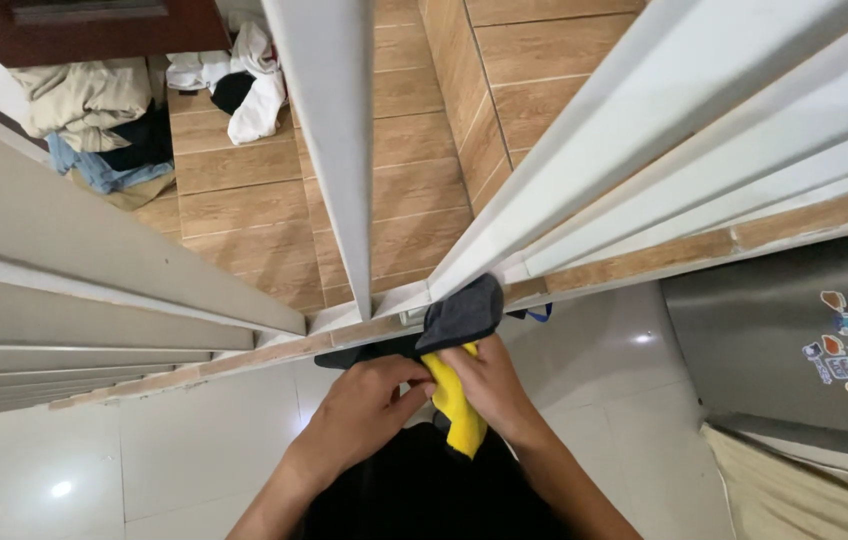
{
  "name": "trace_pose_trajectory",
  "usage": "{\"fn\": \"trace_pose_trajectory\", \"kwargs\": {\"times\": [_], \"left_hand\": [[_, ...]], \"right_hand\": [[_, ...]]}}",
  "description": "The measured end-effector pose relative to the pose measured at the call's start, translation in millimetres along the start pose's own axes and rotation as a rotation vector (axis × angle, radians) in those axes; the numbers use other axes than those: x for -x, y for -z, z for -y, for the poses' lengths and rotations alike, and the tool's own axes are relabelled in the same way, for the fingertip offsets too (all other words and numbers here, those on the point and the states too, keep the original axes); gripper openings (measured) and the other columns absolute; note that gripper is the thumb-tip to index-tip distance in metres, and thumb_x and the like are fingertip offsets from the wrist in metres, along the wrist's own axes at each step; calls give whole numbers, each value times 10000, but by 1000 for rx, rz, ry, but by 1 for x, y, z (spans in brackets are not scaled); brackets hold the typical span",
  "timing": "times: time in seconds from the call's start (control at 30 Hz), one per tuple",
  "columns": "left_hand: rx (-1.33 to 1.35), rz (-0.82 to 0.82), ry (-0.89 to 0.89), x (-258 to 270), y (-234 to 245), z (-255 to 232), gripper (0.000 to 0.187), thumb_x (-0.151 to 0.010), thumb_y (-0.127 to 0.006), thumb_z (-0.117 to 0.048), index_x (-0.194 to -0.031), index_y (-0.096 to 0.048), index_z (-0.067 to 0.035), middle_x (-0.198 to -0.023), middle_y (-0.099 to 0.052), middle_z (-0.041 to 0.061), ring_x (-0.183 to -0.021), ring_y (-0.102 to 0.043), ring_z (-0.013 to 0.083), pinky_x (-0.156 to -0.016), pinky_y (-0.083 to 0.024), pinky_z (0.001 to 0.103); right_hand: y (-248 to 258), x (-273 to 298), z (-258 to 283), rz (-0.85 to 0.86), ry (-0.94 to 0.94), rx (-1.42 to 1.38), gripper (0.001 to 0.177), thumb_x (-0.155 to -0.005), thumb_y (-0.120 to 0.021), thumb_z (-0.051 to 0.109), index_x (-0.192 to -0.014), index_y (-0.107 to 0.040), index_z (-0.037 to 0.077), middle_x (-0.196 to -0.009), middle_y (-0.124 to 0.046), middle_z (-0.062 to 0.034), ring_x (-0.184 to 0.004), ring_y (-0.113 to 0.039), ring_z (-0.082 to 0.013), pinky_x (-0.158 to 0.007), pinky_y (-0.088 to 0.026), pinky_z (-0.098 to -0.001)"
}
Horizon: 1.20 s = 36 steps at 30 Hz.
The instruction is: Wiping down the white metal railings of a staircase using a cleaning cloth.
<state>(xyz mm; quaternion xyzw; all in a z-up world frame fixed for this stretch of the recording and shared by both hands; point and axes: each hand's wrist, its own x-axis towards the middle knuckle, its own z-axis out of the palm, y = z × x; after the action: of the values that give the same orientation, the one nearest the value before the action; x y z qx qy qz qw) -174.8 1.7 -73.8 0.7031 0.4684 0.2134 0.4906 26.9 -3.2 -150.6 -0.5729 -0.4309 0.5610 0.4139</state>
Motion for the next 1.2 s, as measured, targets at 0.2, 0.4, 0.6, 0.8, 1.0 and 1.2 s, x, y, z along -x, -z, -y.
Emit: {"fn": "trace_pose_trajectory", "kwargs": {"times": [0.2, 0.4, 0.6, 0.8, 1.0, 1.2], "left_hand": [[-30, -15, 10, 1, -3, -1, 206, -896, -698, -261, -993, -770, -94, -901, -751, 93, -677, -699, 281, -643, -540, 396], [-13, -24, -33, 6, -2, -4, 182, -900, -699, -228, -982, -775, -84, -904, -748, 96, -716, -700, 283, -647, -536, 398], [12, -34, 71, 10, -2, 2, 186, -884, -700, -233, -981, -768, -89, -894, -753, 79, -686, -706, 267, -646, -547, 383], [-50, -34, -37, 10, -4, -5, 191, -903, -679, -237, -997, -761, -92, -924, -748, 87, -688, -694, 280, -658, -541, 394], [-34, -38, -50, 13, 0, -7, 182, -913, -676, -227, -974, -766, -81, -903, -748, 100, -742, -696, 301, -673, -538, 402], [-49, -35, 38, 12, 5, -6, 188, -910, -676, -235, -979, -759, -81, -907, -744, 90, -687, -690, 282, -657, -533, 394]], "right_hand": [[6, -21, -5, 30, 141, 67, 234, -895, -629, 99, -1099, -678, -4, -961, -705, -34, -860, -652, -100, -737, -548, -275], [0, 9, 8, 22, -63, -13, 226, -901, -599, 126, -1065, -691, 1, -889, -717, -16, -758, -671, -105, -639, -553, -298], [8, -17, 7, 58, 182, 231, 177, -921, -657, 133, -1025, -686, -7, -843, -714, -38, -762, -646, -93, -654, -549, -313], [4, -4, 11, -85, 441, 631, 222, -886, -712, 215, -958, -716, 5, -859, -723, -225, -824, -691, -411, -690, -540, -455], [31, 32, 8, -35, 120, 927, 276, -852, -763, 294, -826, -730, 21, -781, -708, -239, -770, -683, -423, -680, -523, -485], [26, 39, 34, -101, 167, 24, 236, -838, -689, 194, -982, -688, 7, -882, -713, -177, -767, -733, -357, -687, -569, -363]]}}
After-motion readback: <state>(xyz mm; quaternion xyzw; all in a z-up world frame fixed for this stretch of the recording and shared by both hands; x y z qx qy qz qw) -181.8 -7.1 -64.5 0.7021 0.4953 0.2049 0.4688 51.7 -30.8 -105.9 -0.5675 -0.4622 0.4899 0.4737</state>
